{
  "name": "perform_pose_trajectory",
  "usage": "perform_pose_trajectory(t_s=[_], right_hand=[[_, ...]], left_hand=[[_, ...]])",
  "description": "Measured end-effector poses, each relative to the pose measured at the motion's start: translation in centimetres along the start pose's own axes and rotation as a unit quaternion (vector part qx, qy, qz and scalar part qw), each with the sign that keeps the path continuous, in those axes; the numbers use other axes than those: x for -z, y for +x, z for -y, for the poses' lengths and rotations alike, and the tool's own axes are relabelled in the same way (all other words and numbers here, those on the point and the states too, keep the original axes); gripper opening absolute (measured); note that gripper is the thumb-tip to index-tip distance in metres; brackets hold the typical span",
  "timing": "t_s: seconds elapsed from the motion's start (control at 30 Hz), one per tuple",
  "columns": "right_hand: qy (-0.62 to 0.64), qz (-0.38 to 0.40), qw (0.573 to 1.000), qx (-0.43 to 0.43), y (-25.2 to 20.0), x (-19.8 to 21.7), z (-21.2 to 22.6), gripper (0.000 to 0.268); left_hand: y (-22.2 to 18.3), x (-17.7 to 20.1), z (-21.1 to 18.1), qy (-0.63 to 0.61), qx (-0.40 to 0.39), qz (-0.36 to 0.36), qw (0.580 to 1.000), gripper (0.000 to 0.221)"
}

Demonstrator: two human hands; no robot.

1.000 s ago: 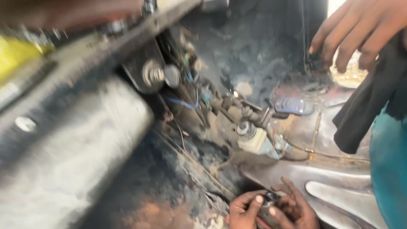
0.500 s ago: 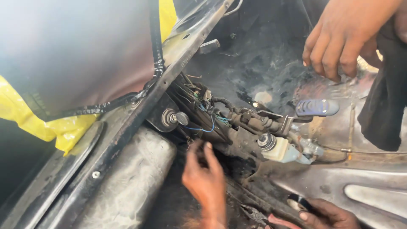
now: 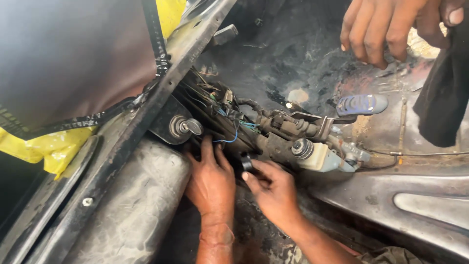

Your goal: The person works under the steering column of an auto rickshaw, manipulating wiring and connectors with their hands. They use pliers on a component, wrap a part with electrical tape, wipe the area with a cloth, and continue adjusting wires and fittings near the steering lock and brake components.

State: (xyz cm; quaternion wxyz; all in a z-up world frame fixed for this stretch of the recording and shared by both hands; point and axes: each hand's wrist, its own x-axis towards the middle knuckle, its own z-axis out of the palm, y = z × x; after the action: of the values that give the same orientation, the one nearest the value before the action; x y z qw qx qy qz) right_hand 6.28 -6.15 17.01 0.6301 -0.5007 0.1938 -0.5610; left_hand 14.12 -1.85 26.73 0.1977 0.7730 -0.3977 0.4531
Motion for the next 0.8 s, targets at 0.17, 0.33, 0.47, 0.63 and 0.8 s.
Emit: perform_pose_trajectory(t_s=[0.17, 0.33, 0.47, 0.63, 0.8], right_hand=[[-0.091, -0.022, 0.995, 0.019, 1.0, -0.8, 2.6, 0.028], [-0.168, -0.030, 0.978, 0.118, 3.2, -1.8, 3.6, 0.029], [-0.170, 0.017, 0.965, 0.200, 3.6, -2.2, 4.1, 0.024], [-0.159, 0.048, 0.960, 0.225, 4.6, -3.1, 4.1, 0.024], [-0.214, 0.051, 0.945, 0.243, 5.2, -3.7, 3.6, 0.025]], left_hand=[[-0.1, -0.5, 0.8, -0.075, -0.015, 0.025, 0.997, 0.024], [0.2, -1.1, 1.3, -0.174, -0.022, -0.003, 0.985, 0.018], [0.0, -1.1, 1.7, -0.206, -0.018, -0.007, 0.978, 0.018], [0.1, -0.3, 2.3, -0.228, -0.012, -0.017, 0.973, 0.030], [-0.7, -1.1, 3.2, -0.231, -0.014, -0.021, 0.973, 0.051]])
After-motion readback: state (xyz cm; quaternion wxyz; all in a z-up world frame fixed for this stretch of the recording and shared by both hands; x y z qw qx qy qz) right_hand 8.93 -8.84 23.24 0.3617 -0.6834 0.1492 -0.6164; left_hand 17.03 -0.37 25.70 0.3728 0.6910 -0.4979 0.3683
